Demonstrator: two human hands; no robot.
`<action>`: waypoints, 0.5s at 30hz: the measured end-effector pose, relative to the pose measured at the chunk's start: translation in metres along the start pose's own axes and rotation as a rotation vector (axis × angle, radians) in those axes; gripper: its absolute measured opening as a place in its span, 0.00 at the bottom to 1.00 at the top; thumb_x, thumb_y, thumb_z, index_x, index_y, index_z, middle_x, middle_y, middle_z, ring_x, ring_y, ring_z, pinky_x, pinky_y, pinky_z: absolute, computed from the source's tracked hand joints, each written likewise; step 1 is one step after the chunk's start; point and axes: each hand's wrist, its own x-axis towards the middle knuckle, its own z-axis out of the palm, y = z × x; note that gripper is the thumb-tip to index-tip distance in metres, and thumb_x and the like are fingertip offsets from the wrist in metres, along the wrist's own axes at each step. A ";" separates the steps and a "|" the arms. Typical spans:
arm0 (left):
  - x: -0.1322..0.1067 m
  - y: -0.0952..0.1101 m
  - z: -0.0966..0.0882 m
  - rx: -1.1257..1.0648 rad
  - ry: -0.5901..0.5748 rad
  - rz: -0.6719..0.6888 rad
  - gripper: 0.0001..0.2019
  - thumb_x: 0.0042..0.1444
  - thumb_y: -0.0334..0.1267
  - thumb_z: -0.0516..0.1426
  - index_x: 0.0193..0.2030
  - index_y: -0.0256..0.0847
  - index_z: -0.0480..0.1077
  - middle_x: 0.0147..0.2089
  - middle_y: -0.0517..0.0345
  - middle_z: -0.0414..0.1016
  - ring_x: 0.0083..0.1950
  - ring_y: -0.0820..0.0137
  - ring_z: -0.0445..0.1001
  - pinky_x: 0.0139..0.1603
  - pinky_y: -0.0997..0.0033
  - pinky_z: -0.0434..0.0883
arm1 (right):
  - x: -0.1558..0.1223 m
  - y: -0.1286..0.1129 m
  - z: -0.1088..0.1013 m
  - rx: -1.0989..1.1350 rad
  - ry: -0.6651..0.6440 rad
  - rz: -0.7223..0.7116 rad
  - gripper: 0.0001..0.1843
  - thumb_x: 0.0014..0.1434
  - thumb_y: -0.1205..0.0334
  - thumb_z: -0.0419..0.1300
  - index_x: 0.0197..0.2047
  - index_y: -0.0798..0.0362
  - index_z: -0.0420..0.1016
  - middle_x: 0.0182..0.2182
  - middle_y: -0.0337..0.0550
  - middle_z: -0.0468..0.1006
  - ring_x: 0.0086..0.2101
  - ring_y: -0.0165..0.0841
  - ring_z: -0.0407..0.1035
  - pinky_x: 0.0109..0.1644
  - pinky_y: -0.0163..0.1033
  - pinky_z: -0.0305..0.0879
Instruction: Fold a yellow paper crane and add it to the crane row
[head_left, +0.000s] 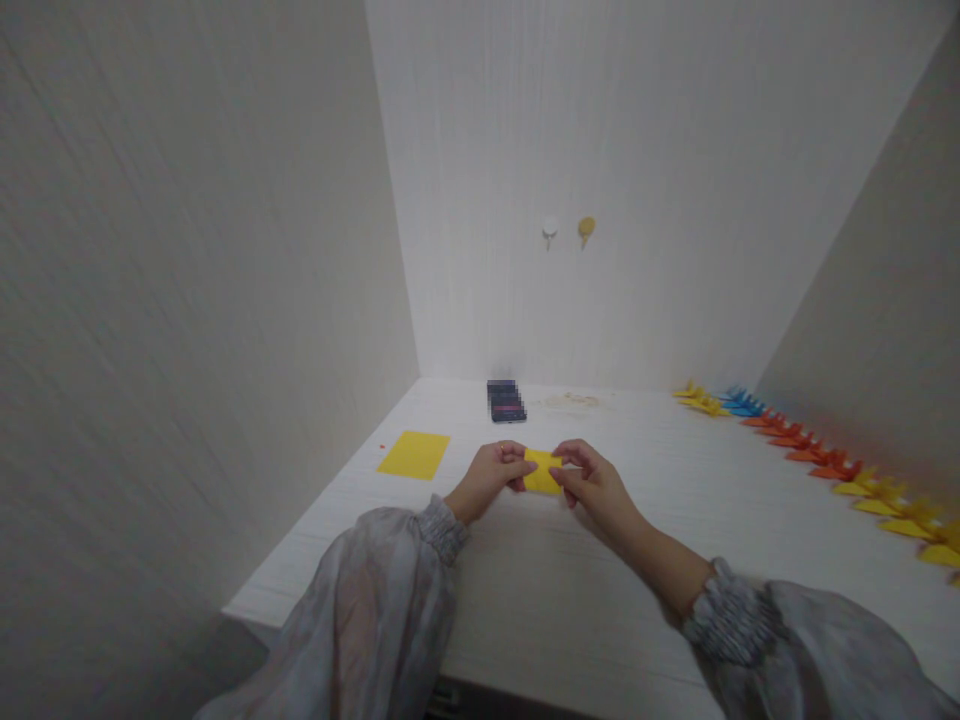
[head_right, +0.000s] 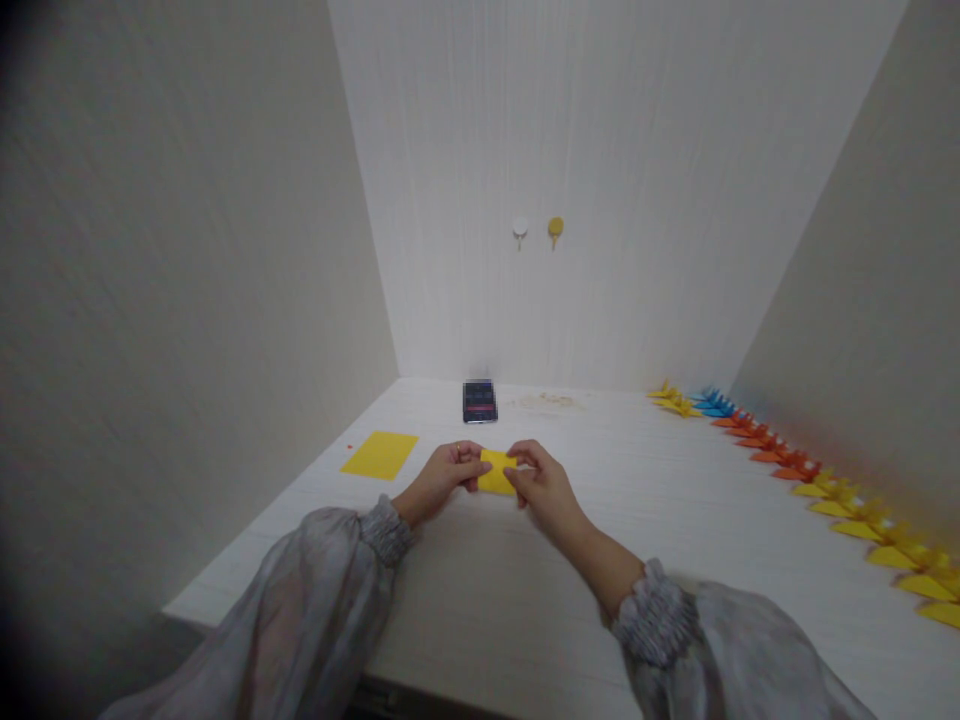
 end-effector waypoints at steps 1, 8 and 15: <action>0.000 0.000 0.000 -0.013 0.003 0.016 0.15 0.38 0.40 0.61 0.31 0.35 0.63 0.17 0.67 0.62 0.16 0.80 0.62 0.20 0.79 0.59 | 0.000 -0.001 0.000 -0.070 0.003 -0.028 0.10 0.47 0.58 0.56 0.33 0.52 0.65 0.15 0.29 0.60 0.14 0.23 0.54 0.17 0.30 0.49; -0.003 0.003 0.002 -0.061 -0.086 0.072 0.18 0.41 0.40 0.59 0.37 0.39 0.58 0.18 0.70 0.63 0.17 0.79 0.64 0.22 0.78 0.64 | 0.002 0.000 0.000 -0.405 0.093 -0.214 0.07 0.45 0.60 0.59 0.28 0.52 0.66 0.19 0.34 0.61 0.22 0.27 0.55 0.25 0.33 0.52; -0.006 0.006 0.003 -0.069 -0.142 0.063 0.18 0.43 0.42 0.57 0.40 0.39 0.60 0.19 0.67 0.65 0.19 0.76 0.67 0.24 0.75 0.66 | 0.004 0.002 -0.001 -0.341 0.019 -0.140 0.07 0.47 0.59 0.56 0.23 0.52 0.65 0.24 0.37 0.67 0.28 0.30 0.60 0.34 0.35 0.55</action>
